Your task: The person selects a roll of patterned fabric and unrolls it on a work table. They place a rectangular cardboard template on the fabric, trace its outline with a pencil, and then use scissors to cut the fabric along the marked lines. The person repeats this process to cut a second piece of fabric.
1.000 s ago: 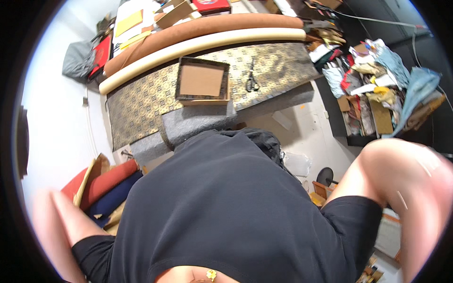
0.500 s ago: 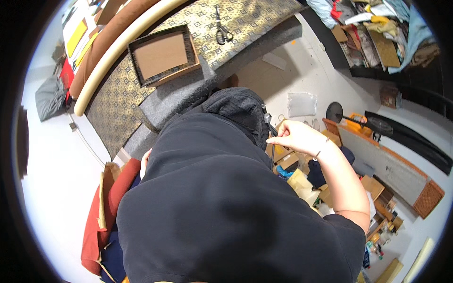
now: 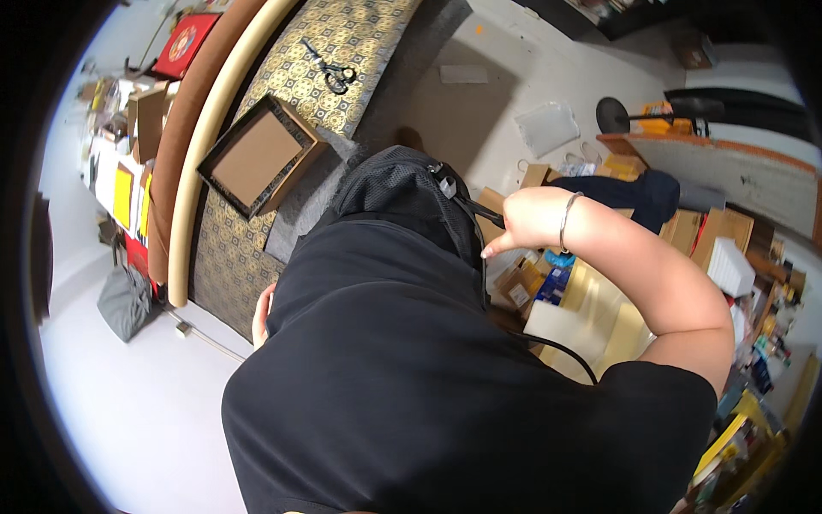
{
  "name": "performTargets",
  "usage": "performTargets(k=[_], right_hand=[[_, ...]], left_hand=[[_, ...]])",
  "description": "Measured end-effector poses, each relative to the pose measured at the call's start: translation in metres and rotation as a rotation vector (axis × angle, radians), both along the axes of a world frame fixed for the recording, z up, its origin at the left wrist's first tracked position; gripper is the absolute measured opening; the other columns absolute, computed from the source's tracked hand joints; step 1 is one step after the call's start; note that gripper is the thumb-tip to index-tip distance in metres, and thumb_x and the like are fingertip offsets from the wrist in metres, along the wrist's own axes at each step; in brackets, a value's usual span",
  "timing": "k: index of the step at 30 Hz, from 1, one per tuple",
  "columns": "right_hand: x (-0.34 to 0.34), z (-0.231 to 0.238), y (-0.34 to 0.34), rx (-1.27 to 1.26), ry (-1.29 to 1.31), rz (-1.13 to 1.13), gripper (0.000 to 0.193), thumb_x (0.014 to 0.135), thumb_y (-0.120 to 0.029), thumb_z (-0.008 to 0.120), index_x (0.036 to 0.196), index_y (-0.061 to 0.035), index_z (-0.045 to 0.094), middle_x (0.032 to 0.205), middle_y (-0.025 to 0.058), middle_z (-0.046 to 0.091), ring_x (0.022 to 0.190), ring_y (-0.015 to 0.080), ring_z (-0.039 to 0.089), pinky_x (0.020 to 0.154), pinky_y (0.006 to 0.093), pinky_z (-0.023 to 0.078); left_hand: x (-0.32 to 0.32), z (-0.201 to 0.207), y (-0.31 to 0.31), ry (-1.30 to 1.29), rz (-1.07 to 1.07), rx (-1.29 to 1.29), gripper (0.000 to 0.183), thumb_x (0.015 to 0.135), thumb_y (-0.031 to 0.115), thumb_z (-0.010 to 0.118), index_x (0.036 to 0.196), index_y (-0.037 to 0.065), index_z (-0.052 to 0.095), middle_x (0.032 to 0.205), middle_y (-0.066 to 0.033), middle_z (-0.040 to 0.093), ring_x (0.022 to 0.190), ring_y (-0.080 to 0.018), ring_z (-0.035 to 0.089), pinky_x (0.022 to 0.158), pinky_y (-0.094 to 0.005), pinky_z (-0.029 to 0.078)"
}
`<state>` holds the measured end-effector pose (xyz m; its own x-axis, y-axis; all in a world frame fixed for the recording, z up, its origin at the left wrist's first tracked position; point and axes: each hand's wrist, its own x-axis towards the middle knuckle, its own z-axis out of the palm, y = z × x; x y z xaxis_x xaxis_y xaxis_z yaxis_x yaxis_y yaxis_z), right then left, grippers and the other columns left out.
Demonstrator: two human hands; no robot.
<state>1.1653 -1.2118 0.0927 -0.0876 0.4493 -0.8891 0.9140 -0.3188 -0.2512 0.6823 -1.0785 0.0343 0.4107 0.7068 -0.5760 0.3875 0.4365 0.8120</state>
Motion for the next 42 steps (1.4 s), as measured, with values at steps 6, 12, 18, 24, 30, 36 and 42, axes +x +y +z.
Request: performTargets(k=[6, 12, 18, 24, 30, 36, 42], right_hand=[[-0.027, -0.005, -0.027, -0.347, 0.474, -0.710, 0.041, 0.104, -0.042, 0.063, 0.099, -0.0017, 0.070, 0.083, 0.0086, 0.079, 0.074, 0.0137, 0.075, 0.068, 0.0333, 0.059], [0.000, 0.007, -0.031, -0.172, 0.088, -0.458, 0.011, 0.098, -0.012, 0.060, 0.095, -0.0036, 0.067, 0.078, 0.0087, 0.076, 0.072, 0.0186, 0.075, 0.070, 0.0359, 0.060], [0.028, 0.012, -0.034, 0.089, -0.588, 0.145, 0.015, 0.086, -0.010, 0.068, 0.097, -0.0049, 0.077, 0.091, 0.0158, 0.078, 0.089, 0.0311, 0.077, 0.077, 0.0398, 0.062], [0.061, 0.027, -0.009, 0.033, -0.882, 0.185, 0.014, 0.085, -0.005, 0.071, 0.098, -0.0048, 0.077, 0.096, 0.0152, 0.078, 0.095, 0.0294, 0.077, 0.079, 0.0379, 0.063], [0.033, 0.020, 0.032, 0.549, -0.133, -0.356, 0.012, 0.089, -0.006, 0.064, 0.101, -0.0030, 0.062, 0.090, 0.0149, 0.069, 0.085, 0.0285, 0.070, 0.078, 0.0391, 0.057], [-0.029, -0.021, 0.033, 0.702, 0.075, -0.493, 0.012, 0.095, -0.012, 0.067, 0.099, -0.0012, 0.071, 0.088, 0.0143, 0.072, 0.082, 0.0296, 0.071, 0.079, 0.0375, 0.058], [-0.065, 0.014, 0.046, 0.799, 0.077, -0.406, 0.015, 0.097, -0.012, 0.068, 0.108, -0.0032, 0.073, 0.102, 0.0159, 0.071, 0.095, 0.0337, 0.070, 0.082, 0.0401, 0.056]], left_hand=[[-0.016, -0.011, 0.006, -0.029, -0.030, -0.021, 0.037, 0.116, 0.026, 0.043, 0.143, 0.003, 0.055, 0.137, -0.0094, 0.062, 0.125, -0.0168, 0.059, 0.108, -0.0311, 0.044], [0.004, 0.013, 0.013, 0.070, -0.132, 0.010, 0.038, 0.115, 0.024, 0.045, 0.145, 0.001, 0.053, 0.137, -0.0097, 0.062, 0.125, -0.0166, 0.059, 0.108, -0.0306, 0.044], [-0.014, -0.011, 0.012, 0.085, -0.160, 0.016, 0.042, 0.114, 0.026, 0.048, 0.146, -0.002, 0.051, 0.138, -0.0136, 0.063, 0.127, -0.0194, 0.059, 0.109, -0.0325, 0.044], [-0.020, -0.011, 0.008, 0.130, -0.143, 0.027, 0.044, 0.113, 0.028, 0.049, 0.145, -0.002, 0.052, 0.138, -0.0154, 0.063, 0.127, -0.0208, 0.060, 0.109, -0.0334, 0.045], [-0.022, -0.008, 0.001, 0.213, -0.160, 0.069, 0.045, 0.113, 0.028, 0.050, 0.145, -0.002, 0.052, 0.137, -0.0161, 0.063, 0.127, -0.0213, 0.061, 0.109, -0.0337, 0.045], [-0.018, -0.013, 0.000, 0.264, -0.206, 0.096, 0.045, 0.113, 0.029, 0.050, 0.145, -0.002, 0.052, 0.137, -0.0168, 0.064, 0.128, -0.0218, 0.061, 0.109, -0.0341, 0.046], [-0.023, -0.011, -0.008, 0.315, -0.194, 0.094, 0.046, 0.113, 0.030, 0.051, 0.145, -0.003, 0.053, 0.137, -0.0175, 0.064, 0.128, -0.0223, 0.061, 0.109, -0.0344, 0.046]])
